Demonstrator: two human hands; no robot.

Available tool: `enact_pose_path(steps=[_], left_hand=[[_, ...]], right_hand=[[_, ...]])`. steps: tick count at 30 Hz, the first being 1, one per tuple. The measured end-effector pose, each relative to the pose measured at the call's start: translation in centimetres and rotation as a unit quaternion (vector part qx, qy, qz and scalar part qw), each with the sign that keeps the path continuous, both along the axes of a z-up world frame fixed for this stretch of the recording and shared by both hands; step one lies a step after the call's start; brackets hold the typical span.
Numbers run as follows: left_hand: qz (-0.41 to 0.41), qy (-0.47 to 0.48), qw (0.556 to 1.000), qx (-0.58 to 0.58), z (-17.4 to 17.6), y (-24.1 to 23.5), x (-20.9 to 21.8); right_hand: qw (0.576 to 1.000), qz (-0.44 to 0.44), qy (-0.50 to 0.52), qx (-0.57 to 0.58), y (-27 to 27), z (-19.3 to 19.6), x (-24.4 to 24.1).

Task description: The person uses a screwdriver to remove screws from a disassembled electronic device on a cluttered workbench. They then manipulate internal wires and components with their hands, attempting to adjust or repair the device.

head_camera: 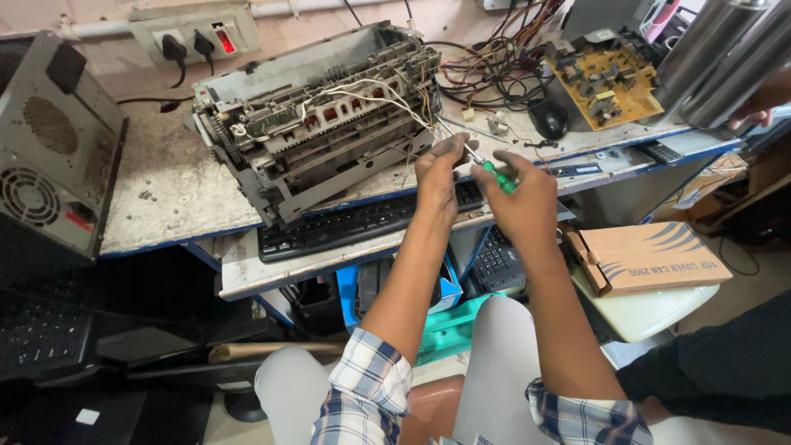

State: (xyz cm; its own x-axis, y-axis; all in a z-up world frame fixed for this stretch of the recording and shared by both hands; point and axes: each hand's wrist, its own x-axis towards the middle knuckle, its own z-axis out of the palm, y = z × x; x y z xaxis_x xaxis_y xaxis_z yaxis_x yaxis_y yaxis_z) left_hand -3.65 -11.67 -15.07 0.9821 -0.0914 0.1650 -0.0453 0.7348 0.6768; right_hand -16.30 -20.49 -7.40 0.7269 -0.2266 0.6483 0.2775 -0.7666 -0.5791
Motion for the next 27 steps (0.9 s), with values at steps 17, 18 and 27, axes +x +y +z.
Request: enact_pose_path(steps=[17,18,27], left_hand=[[-0.026,0.067,0.997,0.037,1.4,1.2,-1.5],[-0.011,0.088,0.994,0.06,1.5,1.2,-1.6],[-0.064,0.008,0.998,-0.002,0.6,1.8,-0.4]], right_hand=[[0.998,0.002,-0.001,0.056,0.4,-0.9,0.1],[0.999,-0.007,-0.036,0.02,0.5,-0.9,0.1],[0.99,0.007,0.08,0.112,1.0,-0.7,0.0]])
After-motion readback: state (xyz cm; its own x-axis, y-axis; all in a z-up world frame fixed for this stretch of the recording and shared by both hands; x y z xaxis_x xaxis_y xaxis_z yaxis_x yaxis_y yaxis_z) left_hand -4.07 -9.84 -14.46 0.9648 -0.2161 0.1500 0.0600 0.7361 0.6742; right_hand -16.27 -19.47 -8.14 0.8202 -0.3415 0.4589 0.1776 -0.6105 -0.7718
